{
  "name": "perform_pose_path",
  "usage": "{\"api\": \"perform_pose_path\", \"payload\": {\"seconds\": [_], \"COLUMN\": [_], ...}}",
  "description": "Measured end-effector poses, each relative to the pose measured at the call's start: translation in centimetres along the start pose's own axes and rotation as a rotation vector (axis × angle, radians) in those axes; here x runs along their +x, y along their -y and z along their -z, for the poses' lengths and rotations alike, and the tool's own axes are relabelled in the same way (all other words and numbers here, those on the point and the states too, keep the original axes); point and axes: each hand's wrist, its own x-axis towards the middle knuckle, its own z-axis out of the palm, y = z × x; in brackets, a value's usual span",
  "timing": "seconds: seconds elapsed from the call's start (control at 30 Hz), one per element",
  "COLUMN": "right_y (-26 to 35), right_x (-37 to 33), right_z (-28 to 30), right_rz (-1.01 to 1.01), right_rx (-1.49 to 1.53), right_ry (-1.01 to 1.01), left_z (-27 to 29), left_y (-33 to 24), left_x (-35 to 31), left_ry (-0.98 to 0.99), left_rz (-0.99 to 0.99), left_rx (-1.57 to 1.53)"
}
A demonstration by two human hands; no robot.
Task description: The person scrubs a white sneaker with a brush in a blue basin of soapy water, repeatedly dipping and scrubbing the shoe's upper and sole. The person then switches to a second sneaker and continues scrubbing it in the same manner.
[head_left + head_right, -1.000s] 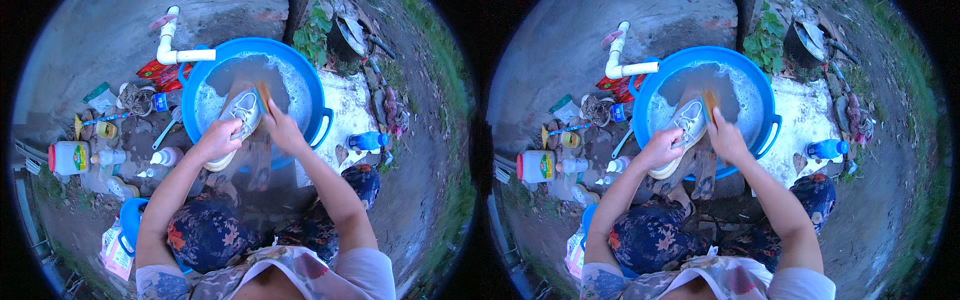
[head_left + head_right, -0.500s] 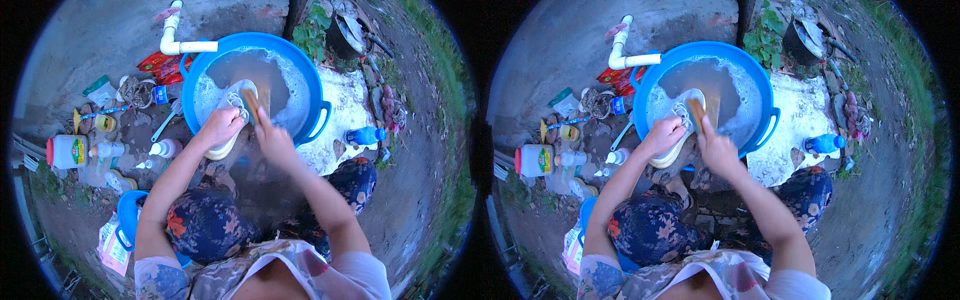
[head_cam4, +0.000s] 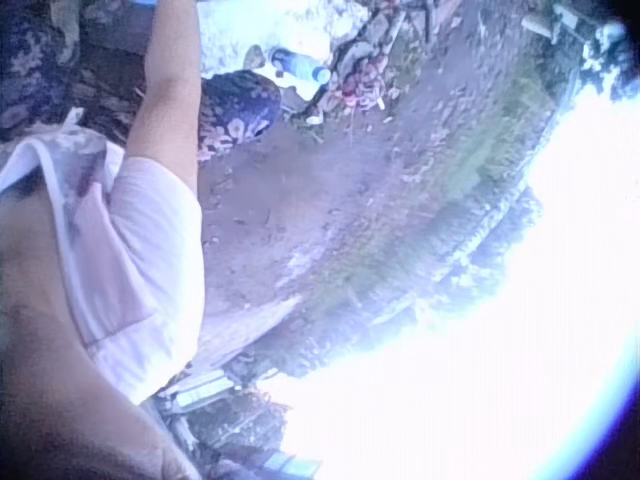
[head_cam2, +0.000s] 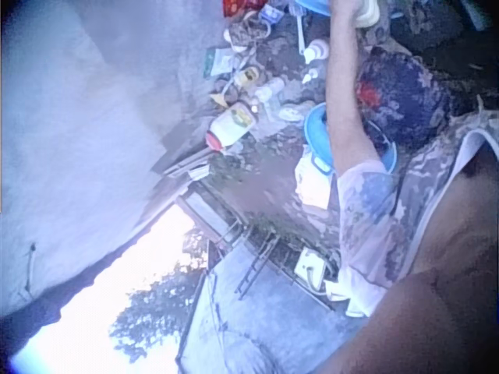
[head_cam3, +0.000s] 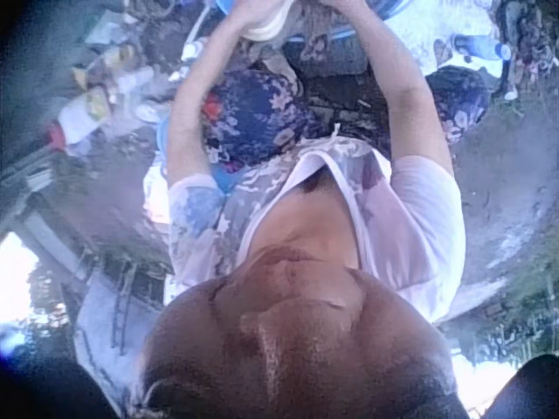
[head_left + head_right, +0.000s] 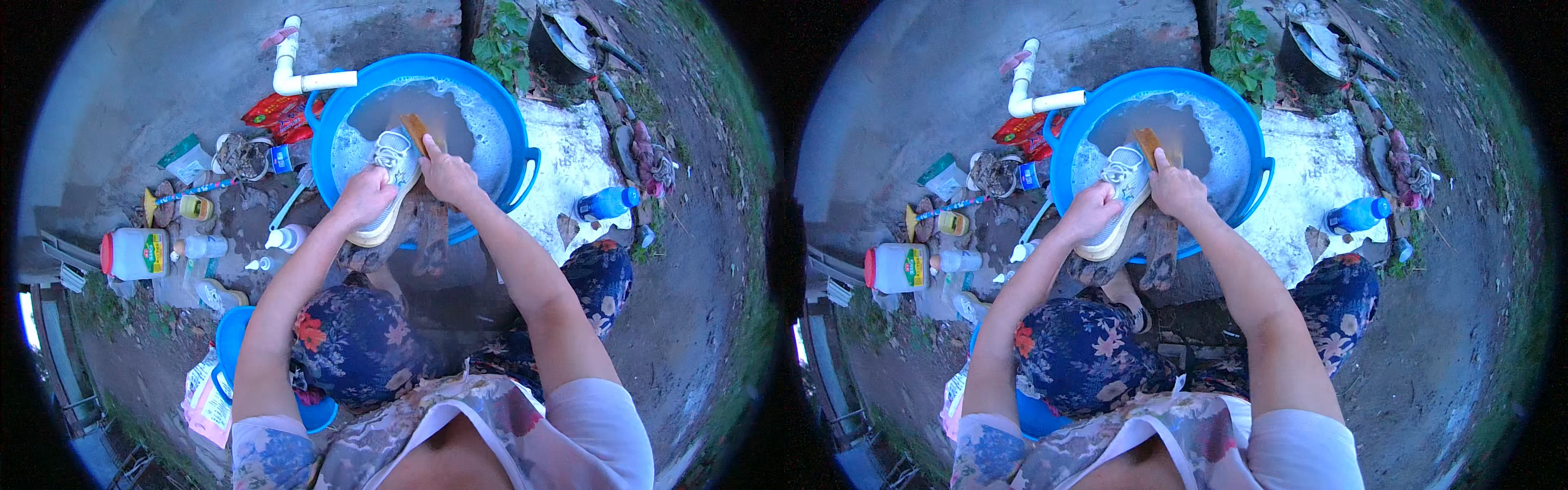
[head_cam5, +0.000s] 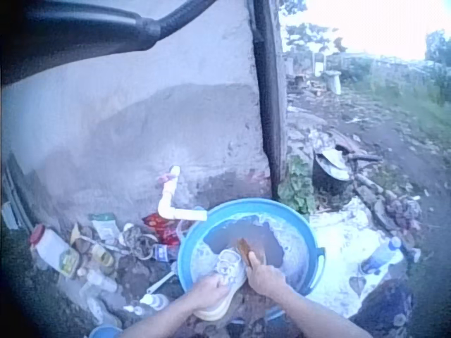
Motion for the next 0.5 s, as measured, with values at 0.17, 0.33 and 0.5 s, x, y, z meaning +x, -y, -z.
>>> {"api": "perform_pose_path", "payload": {"seconds": [0.17, 0.33, 0.5], "right_y": [3.5, 1.5, 3.6], "right_x": [-8.1, -0.7, -8.5], "right_z": [1.6, 0.9, 2.2], "right_rz": [0.035, -0.034, 0.121], "right_rx": [0.153, 0.006, 0.202], "right_ry": [0.274, 0.072, 0.198], "left_z": [-0.8, -0.9, -0.2], "left_y": [2.8, 2.3, 2.2], "left_x": [-1.1, -0.3, -1.4], "left_ry": [-0.021, 0.046, 0.009], "left_rz": [0.368, 0.286, 0.346], "left_rx": [-0.717, -0.684, -0.765]}}
